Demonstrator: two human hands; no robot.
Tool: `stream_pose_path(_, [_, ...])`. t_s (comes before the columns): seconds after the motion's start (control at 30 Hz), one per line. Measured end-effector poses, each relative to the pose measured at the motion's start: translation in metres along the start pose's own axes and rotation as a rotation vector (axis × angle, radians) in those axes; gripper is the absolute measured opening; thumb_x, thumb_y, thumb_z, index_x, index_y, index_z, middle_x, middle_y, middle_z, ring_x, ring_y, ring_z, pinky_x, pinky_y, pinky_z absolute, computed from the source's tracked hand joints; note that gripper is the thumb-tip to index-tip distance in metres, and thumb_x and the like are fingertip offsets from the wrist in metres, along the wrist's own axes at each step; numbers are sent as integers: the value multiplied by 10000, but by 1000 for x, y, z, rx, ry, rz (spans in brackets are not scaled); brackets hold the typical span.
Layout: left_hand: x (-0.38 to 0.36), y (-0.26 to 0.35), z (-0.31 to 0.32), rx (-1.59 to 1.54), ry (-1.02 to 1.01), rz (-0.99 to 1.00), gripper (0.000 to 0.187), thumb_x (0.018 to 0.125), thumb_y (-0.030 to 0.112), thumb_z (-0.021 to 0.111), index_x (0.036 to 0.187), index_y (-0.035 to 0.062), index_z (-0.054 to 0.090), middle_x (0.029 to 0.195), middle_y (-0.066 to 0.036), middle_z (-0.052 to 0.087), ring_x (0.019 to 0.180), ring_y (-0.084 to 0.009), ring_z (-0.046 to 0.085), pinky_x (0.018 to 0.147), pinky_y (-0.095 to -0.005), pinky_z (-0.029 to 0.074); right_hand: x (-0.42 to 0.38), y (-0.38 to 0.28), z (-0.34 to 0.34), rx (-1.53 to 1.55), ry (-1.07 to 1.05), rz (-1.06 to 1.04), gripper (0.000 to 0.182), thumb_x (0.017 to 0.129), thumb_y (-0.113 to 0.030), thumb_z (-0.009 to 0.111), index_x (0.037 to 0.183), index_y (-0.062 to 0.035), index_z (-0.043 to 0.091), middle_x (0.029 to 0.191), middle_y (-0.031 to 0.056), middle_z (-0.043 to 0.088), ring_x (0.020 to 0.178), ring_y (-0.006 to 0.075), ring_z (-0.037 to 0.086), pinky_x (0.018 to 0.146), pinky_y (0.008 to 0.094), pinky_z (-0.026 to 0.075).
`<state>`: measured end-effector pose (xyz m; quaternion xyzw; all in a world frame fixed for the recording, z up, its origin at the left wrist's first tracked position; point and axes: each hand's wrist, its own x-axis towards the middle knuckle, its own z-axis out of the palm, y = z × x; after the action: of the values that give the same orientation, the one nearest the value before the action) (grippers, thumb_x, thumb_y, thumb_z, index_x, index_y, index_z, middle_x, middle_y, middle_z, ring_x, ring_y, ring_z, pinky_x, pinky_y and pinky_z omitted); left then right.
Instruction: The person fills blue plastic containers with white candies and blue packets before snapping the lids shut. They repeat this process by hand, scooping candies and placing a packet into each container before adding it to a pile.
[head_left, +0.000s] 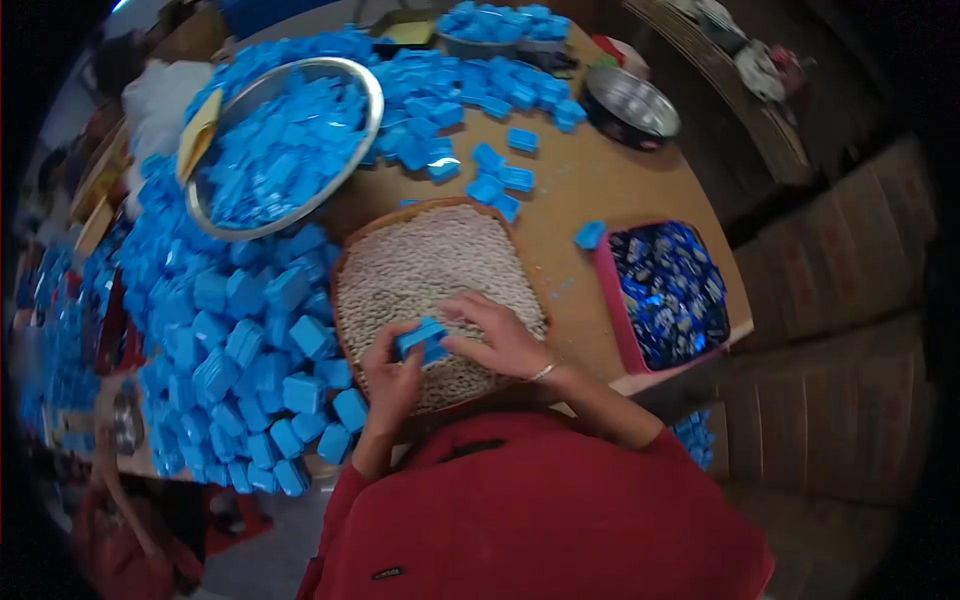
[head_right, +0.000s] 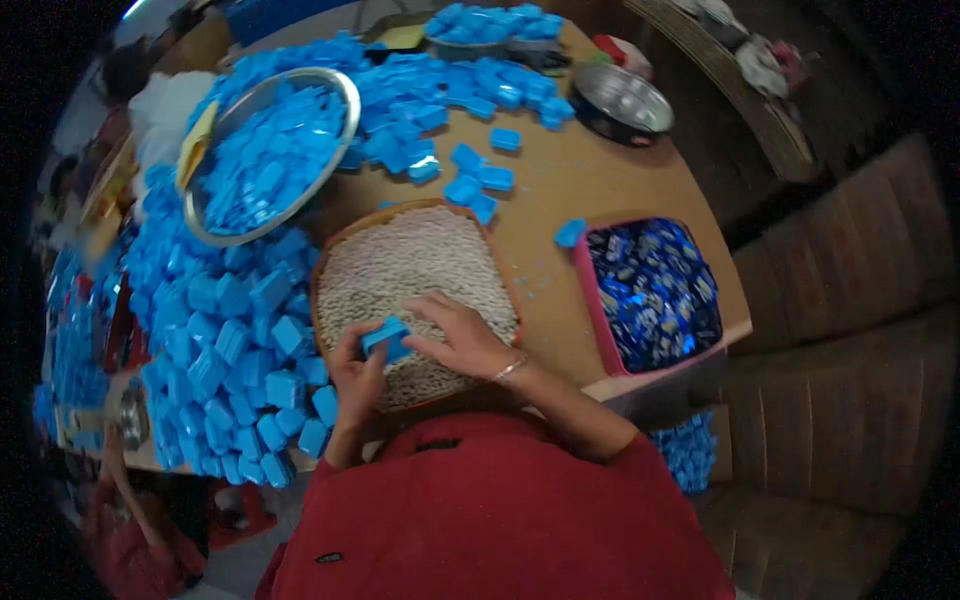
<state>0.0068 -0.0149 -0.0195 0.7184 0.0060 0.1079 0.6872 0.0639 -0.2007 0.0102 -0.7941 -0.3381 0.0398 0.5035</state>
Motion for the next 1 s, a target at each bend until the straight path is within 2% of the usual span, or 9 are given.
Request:
stream_pose_path(0.03, [0, 3, 0, 5, -14, -20, 206, 824, -46, 575, 1023, 7, 587, 944, -43, 621, 872, -102, 570, 772, -245, 467, -5, 0, -6, -151, 138, -91, 362, 840, -189, 646, 1159, -42, 558, 1005, 153, 565, 939, 326, 578, 793, 376, 481])
stream_pose_path(0.23, [2, -4, 0, -95, -10, -21, 183, 832, -18, 586, 1011, 20, 595, 930, -44, 618, 848, -105, 565, 748, -252, 463, -37, 14, -117, -713, 666, 235, 236, 798, -14, 615, 1033, -11, 598, 1026, 154, 598, 973, 342, 572, 846, 387, 471])
stream_pose_path(0.33, [4, -14, -1, 97, -34, 33, 200, 794, 32, 637, 993, 41, 617, 813, -52, 623, 717, -118, 565, 624, -271, 457, -74, 88, -164, -917, 545, 422, 590, 767, -127, 691, 1295, -27, 448, 1202, 233, 478, 1085, 402, 490, 940, 412, 420])
stream_pose_path(0.43, [5, -4, 1, 186, -14, 24, 197, 792, 58, 642, 988, 42, 627, 734, -53, 614, 629, -112, 552, 564, -280, 452, -60, 84, -157, -796, 398, 586, 435, 742, -121, 695, 1125, -5, 525, 1097, 224, 497, 1022, 405, 503, 860, 436, 441])
stream_pose_path(0.47, [6, -2, 4, 81, 5, 7, 198, 794, 67, 641, 990, 43, 628, 724, -51, 610, 617, -101, 546, 557, -277, 450, -67, 100, -160, -941, 411, 459, 340, 722, 6, 661, 1041, -15, 544, 1005, 204, 526, 902, 392, 556, 748, 417, 494])
stream_pose_path(0.63, [2, 9, -7, -55, -77, -260, 184, 820, 115, 605, 989, 41, 608, 713, -32, 587, 619, -89, 560, 549, -274, 460, -95, 146, -176, -1029, 485, 397, 237, 689, 68, 601, 918, 16, 573, 904, 209, 553, 836, 406, 560, 717, 430, 469])
stream_pose_path(0.7, [4, -12, -3, -45, -25, -86, 187, 813, 121, 605, 981, 39, 603, 760, -40, 594, 659, -94, 568, 562, -269, 464, -96, 133, -191, -999, 558, 403, 210, 681, 80, 590, 883, 23, 578, 874, 211, 558, 826, 408, 560, 713, 435, 463])
stream_pose_path(0.87, [7, -22, -2, -68, -49, -96, 209, 798, 119, 605, 992, 42, 612, 802, -42, 601, 728, -105, 576, 632, -276, 477, -35, 20, -137, -495, 585, 165, 81, 731, 22, 625, 772, 35, 556, 699, 137, 570, 627, 242, 546, 603, 327, 433])
stream_pose_path(1.0, [6, -22, -1, -89, -26, -50, 206, 797, 114, 604, 990, 42, 614, 798, -30, 592, 716, -101, 566, 638, -280, 469, -10, 31, -64, -58, 138, 390, 107, 730, 10, 641, 818, -2, 582, 686, 26, 569, 636, 79, 515, 542, 245, 398])
